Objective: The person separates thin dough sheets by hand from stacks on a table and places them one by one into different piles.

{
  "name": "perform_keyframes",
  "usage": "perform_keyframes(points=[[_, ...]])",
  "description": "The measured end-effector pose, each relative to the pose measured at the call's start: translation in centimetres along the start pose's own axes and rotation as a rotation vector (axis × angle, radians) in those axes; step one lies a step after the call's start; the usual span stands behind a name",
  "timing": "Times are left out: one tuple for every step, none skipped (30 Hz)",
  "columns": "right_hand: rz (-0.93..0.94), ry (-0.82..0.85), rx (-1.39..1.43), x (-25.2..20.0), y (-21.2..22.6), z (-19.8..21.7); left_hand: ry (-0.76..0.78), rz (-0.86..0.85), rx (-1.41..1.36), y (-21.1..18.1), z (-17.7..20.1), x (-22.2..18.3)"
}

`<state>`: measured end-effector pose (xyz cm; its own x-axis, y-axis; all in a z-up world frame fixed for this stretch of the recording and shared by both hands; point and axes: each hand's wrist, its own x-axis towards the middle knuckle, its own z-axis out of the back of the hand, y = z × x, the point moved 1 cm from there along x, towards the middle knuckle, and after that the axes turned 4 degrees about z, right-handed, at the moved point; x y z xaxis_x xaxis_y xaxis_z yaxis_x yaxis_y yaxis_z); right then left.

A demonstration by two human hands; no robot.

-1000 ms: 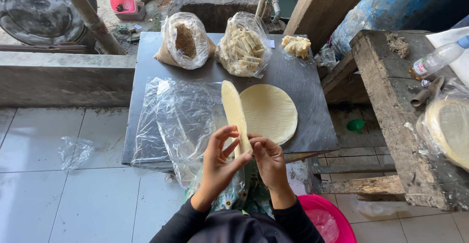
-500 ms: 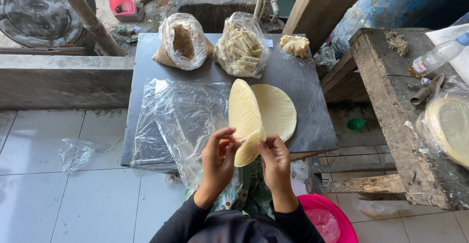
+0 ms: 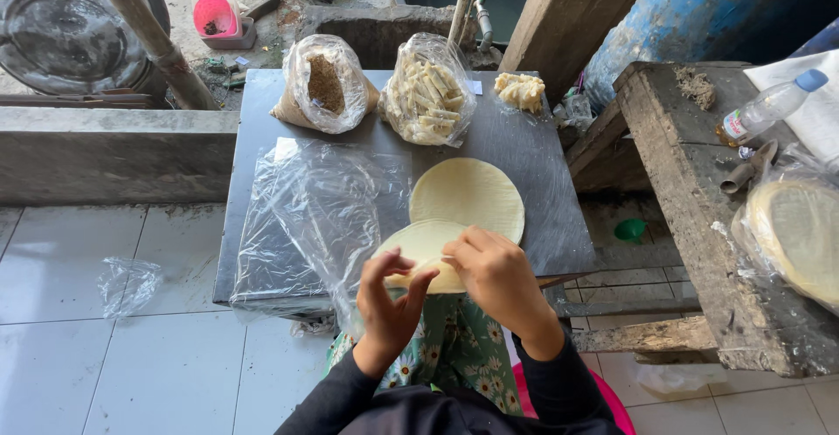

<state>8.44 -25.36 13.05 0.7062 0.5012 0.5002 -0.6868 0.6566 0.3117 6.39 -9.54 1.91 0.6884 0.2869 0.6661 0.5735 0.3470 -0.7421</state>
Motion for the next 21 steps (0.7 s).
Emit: perform_keyframes(points=[[-0.028, -0.036, 0.021, -0.2, 0.1, 0.0, -0.017, 0.09, 0.022, 0.1, 0.2, -0.2], [-0.06, -0.104, 0.028, -0.4, 0.2, -0.1, -0.033, 0.181, 0.044, 0.0, 0.6, -0.4], [-0.094, -0.17, 0.037, -0.6, 0.5, -0.4, -0.048, 0.272, 0.066, -0.2, 0.9, -0.6], [-0.128, -0.236, 0.045, -0.9, 0.8, -0.6, 0.001, 0.449, -0.168, -0.1, 1.0, -0.4], [-0.121, -0.241, 0.045, -1.3, 1.3, -1.0, 0.054, 0.625, -0.404, 0.1, 1.3, -0.1], [-0.114, -0.245, 0.044, -1.7, 1.8, -1.6, 0.107, 0.799, -0.64, 0.1, 1.4, 0.1], [-0.107, -0.252, 0.042, -2.1, 2.3, -2.1, 0.18, 0.859, -0.784, -0.2, 1.3, 0.2], [-0.106, -0.246, 0.1, -2.4, 2.7, -2.9, 0.254, 0.918, -0.929, -0.5, 1.3, 0.3], [-0.103, -0.238, 0.159, -2.7, 3.0, -3.7, 0.325, 0.976, -1.073, -0.8, 1.3, 0.2], [-0.1, -0.23, 0.219, -3.1, 3.1, -4.4, 0.327, 0.931, -0.962, -0.9, 1.3, 0.2], [-0.187, -0.223, 0.338, -3.5, 2.7, -5.1, 0.325, 0.884, -0.851, -1.1, 1.0, 0.1], [-0.275, -0.214, 0.457, -3.8, 2.2, -5.8, 0.323, 0.837, -0.741, -1.1, 0.9, 0.0], [-0.362, -0.206, 0.573, -4.0, 1.5, -6.6, 0.287, 0.849, -0.744, -1.0, 0.7, 0.1], [-0.452, -0.22, 0.645, -4.4, 0.6, -7.1, 0.252, 0.861, -0.746, -0.8, 0.5, 0.1], [-0.545, -0.231, 0.717, -4.9, -0.5, -7.4, 0.214, 0.876, -0.749, -0.6, 0.3, -0.1], [-0.638, -0.241, 0.788, -5.3, -1.5, -7.8, 0.209, 0.861, -0.746, -0.5, 0.3, -0.3], [-0.729, -0.303, 0.937, -5.5, -2.6, -8.4, 0.206, 0.848, -0.742, -0.3, 0.3, -0.5], [-0.82, -0.366, 1.087, -5.5, -3.8, -9.0, 0.203, 0.835, -0.738, -0.2, 0.3, -0.7], [-0.905, -0.429, 1.237, -5.6, -4.8, -9.5, 0.208, 0.803, -0.695, -0.2, 0.2, -0.9], [-0.919, -0.48, 1.253, -5.8, -5.4, -10.0, 0.214, 0.77, -0.653, -0.3, 0.2, -1.2], [-0.928, -0.531, 1.269, -5.9, -5.8, -10.6, 0.218, 0.734, -0.61, -0.2, 0.1, -1.2]])
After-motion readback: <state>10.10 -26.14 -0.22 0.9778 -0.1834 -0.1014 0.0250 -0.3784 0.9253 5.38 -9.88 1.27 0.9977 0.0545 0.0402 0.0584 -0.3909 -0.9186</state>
